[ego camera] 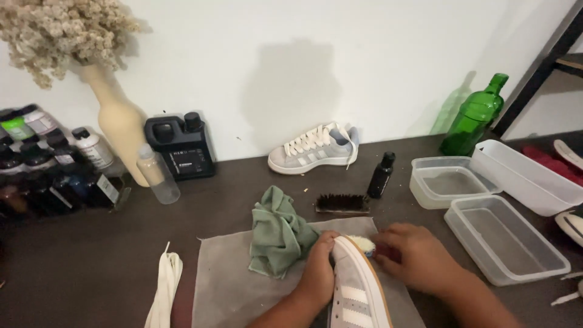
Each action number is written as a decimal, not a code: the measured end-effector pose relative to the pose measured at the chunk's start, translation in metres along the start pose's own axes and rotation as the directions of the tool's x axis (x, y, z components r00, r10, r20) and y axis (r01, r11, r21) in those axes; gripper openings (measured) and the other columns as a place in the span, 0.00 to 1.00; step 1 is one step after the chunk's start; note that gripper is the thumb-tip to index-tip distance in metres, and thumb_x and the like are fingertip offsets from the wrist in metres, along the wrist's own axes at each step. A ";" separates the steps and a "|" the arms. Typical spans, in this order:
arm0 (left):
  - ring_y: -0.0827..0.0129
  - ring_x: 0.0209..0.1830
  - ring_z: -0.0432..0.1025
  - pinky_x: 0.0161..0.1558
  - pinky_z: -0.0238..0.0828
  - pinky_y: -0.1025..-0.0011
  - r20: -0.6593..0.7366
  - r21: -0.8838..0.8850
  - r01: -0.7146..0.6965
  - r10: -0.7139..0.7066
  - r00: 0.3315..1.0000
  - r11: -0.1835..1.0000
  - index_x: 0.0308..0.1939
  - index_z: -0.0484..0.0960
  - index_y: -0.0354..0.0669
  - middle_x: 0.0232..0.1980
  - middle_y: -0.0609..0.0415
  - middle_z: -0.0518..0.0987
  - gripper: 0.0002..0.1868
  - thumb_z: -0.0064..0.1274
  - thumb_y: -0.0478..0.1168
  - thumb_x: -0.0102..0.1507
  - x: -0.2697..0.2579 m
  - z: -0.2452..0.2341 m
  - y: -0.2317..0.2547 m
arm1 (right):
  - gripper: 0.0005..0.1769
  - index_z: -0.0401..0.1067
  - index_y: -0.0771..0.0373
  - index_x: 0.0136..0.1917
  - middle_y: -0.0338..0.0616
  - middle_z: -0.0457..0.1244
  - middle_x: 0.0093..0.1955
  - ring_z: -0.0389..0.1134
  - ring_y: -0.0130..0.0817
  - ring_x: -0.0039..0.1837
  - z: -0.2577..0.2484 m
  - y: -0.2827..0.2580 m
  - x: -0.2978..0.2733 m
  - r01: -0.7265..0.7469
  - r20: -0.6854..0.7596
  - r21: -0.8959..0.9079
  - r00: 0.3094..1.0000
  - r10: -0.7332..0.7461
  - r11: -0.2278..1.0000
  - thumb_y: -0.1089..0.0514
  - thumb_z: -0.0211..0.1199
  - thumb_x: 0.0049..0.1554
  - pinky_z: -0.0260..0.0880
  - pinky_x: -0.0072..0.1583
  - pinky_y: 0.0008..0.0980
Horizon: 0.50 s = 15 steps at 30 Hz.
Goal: The person scrubs the toe and side panels of a white sneaker with a blue brush, then wipes the surface with a green cloth. The person repeats the scrubbing and wiping steps on the same shoe.
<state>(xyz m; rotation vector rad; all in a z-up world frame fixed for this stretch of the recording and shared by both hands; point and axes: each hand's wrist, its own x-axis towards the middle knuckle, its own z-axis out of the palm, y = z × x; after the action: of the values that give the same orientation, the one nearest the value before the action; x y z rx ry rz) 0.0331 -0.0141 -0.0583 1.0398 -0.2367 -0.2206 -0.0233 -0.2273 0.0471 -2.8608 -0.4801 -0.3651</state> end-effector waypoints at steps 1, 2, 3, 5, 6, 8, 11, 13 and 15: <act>0.67 0.44 0.68 0.52 0.64 0.68 0.001 0.006 0.003 -0.003 1.000 1.000 0.40 0.75 0.46 0.39 0.53 0.73 0.12 0.37 0.44 0.65 0.000 0.000 0.000 | 0.18 0.80 0.42 0.56 0.34 0.69 0.43 0.72 0.40 0.47 -0.001 -0.003 0.000 -0.003 -0.002 0.006 1.000 0.003 1.000 0.44 0.71 0.51 0.70 0.48 0.46; 0.67 0.43 0.68 0.50 0.64 0.67 -0.012 0.005 0.046 -0.046 0.999 0.999 0.41 0.76 0.46 0.39 0.53 0.73 0.13 0.36 0.45 0.66 0.000 -0.001 0.001 | 0.14 0.79 0.45 0.52 0.35 0.70 0.44 0.72 0.42 0.48 -0.001 -0.007 0.001 -0.006 0.020 0.026 1.000 0.005 1.000 0.46 0.69 0.52 0.70 0.50 0.45; 0.66 0.42 0.68 0.49 0.64 0.65 -0.024 -0.002 0.087 -0.087 0.996 0.996 0.42 0.77 0.45 0.38 0.52 0.73 0.15 0.36 0.47 0.66 0.001 0.000 0.001 | 0.10 0.78 0.48 0.48 0.37 0.70 0.45 0.72 0.44 0.49 -0.003 -0.009 0.002 -0.007 0.043 0.042 0.999 0.005 0.999 0.48 0.68 0.52 0.69 0.52 0.45; 0.67 0.40 0.67 0.48 0.63 0.66 -0.010 0.009 0.076 -0.076 0.997 0.997 0.40 0.75 0.46 0.37 0.53 0.74 0.14 0.35 0.46 0.66 -0.005 0.005 0.015 | 0.11 0.76 0.45 0.48 0.34 0.71 0.47 0.73 0.40 0.51 0.007 -0.004 -0.001 -0.128 0.083 0.077 0.989 0.122 0.989 0.49 0.69 0.51 0.70 0.54 0.41; 0.69 0.39 0.67 0.46 0.63 0.67 0.003 0.017 0.062 -0.062 0.998 0.998 0.38 0.74 0.46 0.36 0.54 0.74 0.13 0.35 0.46 0.66 -0.008 0.007 0.021 | 0.13 0.74 0.42 0.49 0.31 0.71 0.48 0.73 0.36 0.53 0.012 -0.001 -0.004 -0.248 0.127 0.104 0.964 0.234 0.963 0.50 0.70 0.49 0.70 0.57 0.37; 0.69 0.39 0.65 0.47 0.62 0.66 0.017 0.026 0.045 -0.045 0.999 0.999 0.38 0.73 0.47 0.36 0.55 0.71 0.12 0.35 0.45 0.66 -0.006 0.005 0.022 | 0.10 0.73 0.43 0.48 0.36 0.72 0.47 0.74 0.43 0.52 0.015 0.001 0.000 -0.308 0.134 0.041 0.944 0.300 0.950 0.47 0.66 0.52 0.70 0.55 0.44; 0.68 0.38 0.64 0.45 0.61 0.64 0.024 -0.006 0.058 -0.057 0.998 0.998 0.37 0.72 0.46 0.35 0.55 0.69 0.11 0.36 0.45 0.65 -0.007 0.004 0.018 | 0.10 0.70 0.43 0.51 0.43 0.73 0.45 0.73 0.53 0.50 0.009 -0.001 -0.002 -0.444 0.118 -0.043 0.887 0.446 0.895 0.42 0.59 0.58 0.68 0.52 0.55; 0.68 0.36 0.65 0.43 0.61 0.63 0.017 -0.046 0.085 -0.084 0.996 0.995 0.36 0.72 0.45 0.33 0.54 0.70 0.11 0.36 0.45 0.65 -0.008 0.005 0.020 | 0.11 0.68 0.42 0.54 0.44 0.72 0.43 0.73 0.54 0.50 0.004 0.002 -0.006 -0.519 0.094 -0.061 0.847 0.523 0.853 0.40 0.55 0.62 0.67 0.51 0.57; 0.70 0.36 0.65 0.43 0.61 0.65 0.052 -0.019 0.039 -0.038 0.998 0.999 0.36 0.72 0.46 0.34 0.55 0.70 0.11 0.35 0.44 0.65 -0.010 0.007 0.024 | 0.10 0.72 0.49 0.53 0.41 0.73 0.43 0.72 0.50 0.47 0.002 0.010 -0.015 -0.495 -0.161 0.252 0.826 0.540 0.832 0.54 0.61 0.57 0.67 0.51 0.51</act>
<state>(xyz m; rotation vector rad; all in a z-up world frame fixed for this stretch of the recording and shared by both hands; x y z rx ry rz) 0.0233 -0.0051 -0.0349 1.0202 -0.2613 -0.2843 -0.0330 -0.2407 0.0397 -2.5657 0.2983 -0.4957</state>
